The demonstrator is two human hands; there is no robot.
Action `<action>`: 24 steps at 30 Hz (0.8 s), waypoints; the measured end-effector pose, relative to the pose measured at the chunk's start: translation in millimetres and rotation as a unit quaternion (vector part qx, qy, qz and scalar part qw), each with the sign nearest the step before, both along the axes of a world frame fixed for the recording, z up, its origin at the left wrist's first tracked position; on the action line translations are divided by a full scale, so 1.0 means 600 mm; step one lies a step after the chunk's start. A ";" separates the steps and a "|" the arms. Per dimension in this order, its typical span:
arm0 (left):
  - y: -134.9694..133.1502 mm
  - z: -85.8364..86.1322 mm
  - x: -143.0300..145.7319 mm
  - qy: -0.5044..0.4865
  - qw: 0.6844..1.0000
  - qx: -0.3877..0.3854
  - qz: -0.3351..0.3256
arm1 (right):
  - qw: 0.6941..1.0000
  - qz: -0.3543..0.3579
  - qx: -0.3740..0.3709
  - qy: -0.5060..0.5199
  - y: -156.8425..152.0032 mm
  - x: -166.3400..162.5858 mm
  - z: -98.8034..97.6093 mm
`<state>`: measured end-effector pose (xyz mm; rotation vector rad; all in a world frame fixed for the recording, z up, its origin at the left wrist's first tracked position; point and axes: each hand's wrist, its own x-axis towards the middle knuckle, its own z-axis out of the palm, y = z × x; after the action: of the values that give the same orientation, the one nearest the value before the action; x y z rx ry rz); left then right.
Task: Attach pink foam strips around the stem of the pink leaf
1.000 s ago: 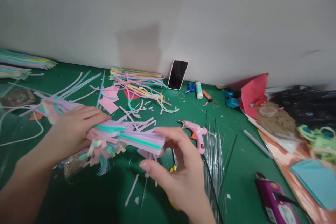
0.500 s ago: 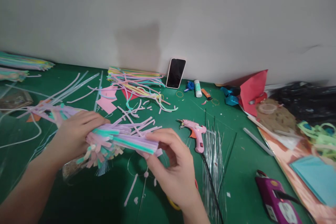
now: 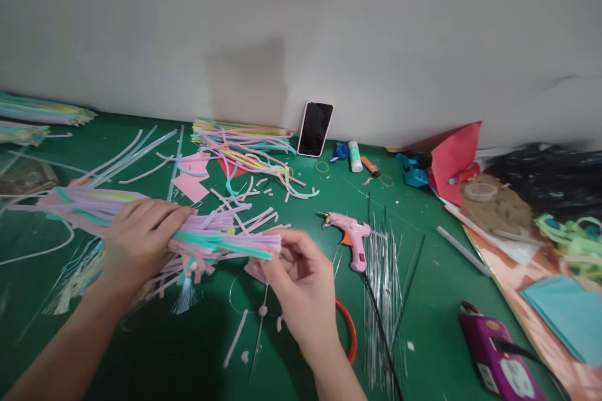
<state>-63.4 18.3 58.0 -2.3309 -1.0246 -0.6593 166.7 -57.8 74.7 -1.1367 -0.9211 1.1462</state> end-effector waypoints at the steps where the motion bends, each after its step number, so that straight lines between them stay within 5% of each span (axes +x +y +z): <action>1: 0.000 -0.001 0.001 -0.003 1.000 0.003 0.004 | 1.000 -0.001 -0.002 0.001 0.000 -0.002 -0.001; 10: -0.005 -0.008 -0.002 0.020 0.997 -0.063 0.051 | 0.988 -0.033 -0.090 0.124 0.014 -0.017 -0.005; 24: 0.001 -0.005 -0.001 0.031 0.989 -0.129 0.069 | 0.993 -0.113 0.033 -0.020 0.017 -0.036 -0.015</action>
<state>-64.0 19.2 54.9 -2.4520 -1.2945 -0.4179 144.9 -47.6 65.7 -1.1812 -0.8315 0.9052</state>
